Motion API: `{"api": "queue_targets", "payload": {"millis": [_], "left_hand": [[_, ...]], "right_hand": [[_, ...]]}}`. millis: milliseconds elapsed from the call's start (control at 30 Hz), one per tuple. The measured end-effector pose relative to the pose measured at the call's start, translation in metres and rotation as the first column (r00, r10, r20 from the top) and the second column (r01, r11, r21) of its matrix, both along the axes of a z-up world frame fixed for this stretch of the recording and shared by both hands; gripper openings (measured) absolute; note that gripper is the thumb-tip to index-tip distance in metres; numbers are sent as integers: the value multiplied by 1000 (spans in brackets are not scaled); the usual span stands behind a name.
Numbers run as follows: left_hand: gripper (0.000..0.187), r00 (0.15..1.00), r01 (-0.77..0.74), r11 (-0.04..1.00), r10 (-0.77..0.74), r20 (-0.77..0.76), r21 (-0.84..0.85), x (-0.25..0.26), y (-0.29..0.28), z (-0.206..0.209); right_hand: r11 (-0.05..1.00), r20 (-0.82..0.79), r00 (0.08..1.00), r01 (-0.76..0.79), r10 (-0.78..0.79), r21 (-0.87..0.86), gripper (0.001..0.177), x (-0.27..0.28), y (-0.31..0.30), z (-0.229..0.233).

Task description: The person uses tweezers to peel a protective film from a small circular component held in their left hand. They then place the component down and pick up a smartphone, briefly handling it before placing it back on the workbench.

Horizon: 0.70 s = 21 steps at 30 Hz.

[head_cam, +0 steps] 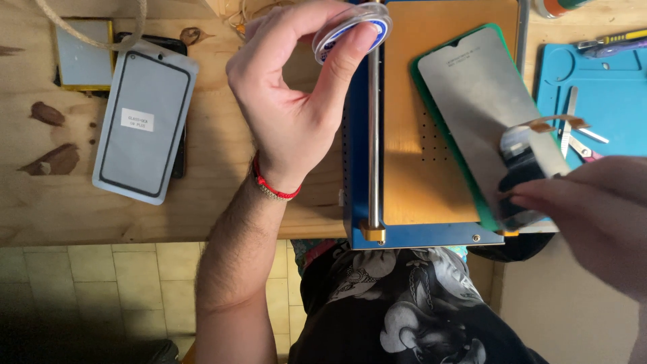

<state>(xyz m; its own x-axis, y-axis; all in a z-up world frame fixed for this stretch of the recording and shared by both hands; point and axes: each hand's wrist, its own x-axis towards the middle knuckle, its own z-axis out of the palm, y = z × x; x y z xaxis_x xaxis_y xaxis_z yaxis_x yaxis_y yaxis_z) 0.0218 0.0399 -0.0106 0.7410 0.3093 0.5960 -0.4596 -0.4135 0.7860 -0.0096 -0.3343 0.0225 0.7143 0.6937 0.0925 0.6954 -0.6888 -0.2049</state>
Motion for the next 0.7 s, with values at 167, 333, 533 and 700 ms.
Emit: {"api": "queue_targets", "payload": {"millis": [167,333,533,700], "left_hand": [[14,1000,7,1000,-7,3,-3,-1,-2,1],[15,1000,12,1000,-12,-4,-20,1,-1,-1],[16,999,30,999,-30,10,-39,1,1,-1],[14,1000,16,1000,-16,21,-16,-1,3,1]], "right_hand": [[996,-118,991,77,-71,51,19,8,2,13],[970,-55,972,-224,230,98,18,29,62,47],[943,-55,943,-326,329,65,28,35,82,60],[940,-89,941,-313,327,137,26,35,89,62]]}}
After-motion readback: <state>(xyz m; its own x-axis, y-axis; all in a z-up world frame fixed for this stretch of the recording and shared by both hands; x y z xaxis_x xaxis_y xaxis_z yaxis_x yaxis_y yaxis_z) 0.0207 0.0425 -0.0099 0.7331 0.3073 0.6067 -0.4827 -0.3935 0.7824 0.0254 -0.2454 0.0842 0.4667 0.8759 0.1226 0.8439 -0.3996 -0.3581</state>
